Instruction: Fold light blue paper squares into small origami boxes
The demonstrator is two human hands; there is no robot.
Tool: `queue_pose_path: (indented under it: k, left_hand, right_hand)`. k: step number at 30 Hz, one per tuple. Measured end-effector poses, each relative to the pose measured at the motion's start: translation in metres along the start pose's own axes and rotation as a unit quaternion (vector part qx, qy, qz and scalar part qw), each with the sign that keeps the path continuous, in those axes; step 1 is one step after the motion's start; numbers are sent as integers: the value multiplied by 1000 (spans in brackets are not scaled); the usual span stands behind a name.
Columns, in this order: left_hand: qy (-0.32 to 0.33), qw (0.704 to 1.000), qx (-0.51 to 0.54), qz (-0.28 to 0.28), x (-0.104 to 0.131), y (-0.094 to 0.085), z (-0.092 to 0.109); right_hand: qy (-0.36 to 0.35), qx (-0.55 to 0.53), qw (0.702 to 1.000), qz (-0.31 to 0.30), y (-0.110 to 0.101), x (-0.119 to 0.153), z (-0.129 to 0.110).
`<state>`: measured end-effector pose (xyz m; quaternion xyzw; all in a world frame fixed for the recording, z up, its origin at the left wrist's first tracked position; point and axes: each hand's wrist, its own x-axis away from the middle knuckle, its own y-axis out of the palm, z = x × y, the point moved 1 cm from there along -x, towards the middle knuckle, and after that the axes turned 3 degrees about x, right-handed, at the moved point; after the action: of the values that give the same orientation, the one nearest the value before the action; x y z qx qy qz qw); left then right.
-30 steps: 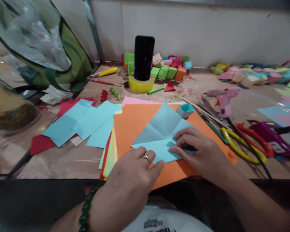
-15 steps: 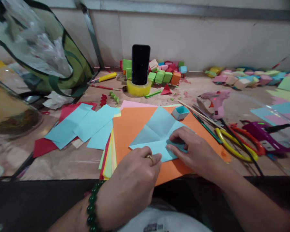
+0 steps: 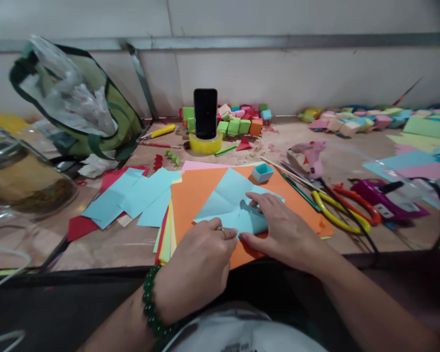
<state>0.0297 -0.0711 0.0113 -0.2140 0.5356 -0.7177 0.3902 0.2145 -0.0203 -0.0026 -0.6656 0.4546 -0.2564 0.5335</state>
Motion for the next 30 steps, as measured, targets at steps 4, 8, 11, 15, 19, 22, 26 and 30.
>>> queue_pose_path:
  k: [4, 8, 11, 15, 19, 22, 26, 30]
  left_hand:
    - [17, 1000, 0, 13, 1, 2, -4]
    - [19, 1000, 12, 14, 4, 2, -6]
    - [14, 1000, 21, 10, 6, 0, -4]
    - [12, 1000, 14, -3, 4, -3, 5]
    - [-1, 1000, -23, -12, -4, -2, 16]
    - [-7, 999, -46, -20, -6, -1, 20]
    - [-4, 999, -42, -22, 2, 0, 14]
    - [-8, 1000, 11, -4, 11, 2, 7]
  right_hand:
    - [17, 2, 1000, 3, -4, 8, 14]
    - [30, -1, 1000, 7, -12, 20, 39]
    - [25, -8, 999, 19, -17, 25, 55]
    - [39, -20, 998, 50, -20, 25, 52]
    - [22, 3, 993, 112, -15, 19, 21]
    - [12, -3, 997, 72, -7, 17, 10]
    - [20, -7, 999, 24, -8, 21, 34]
    - [23, 23, 999, 26, -17, 27, 50]
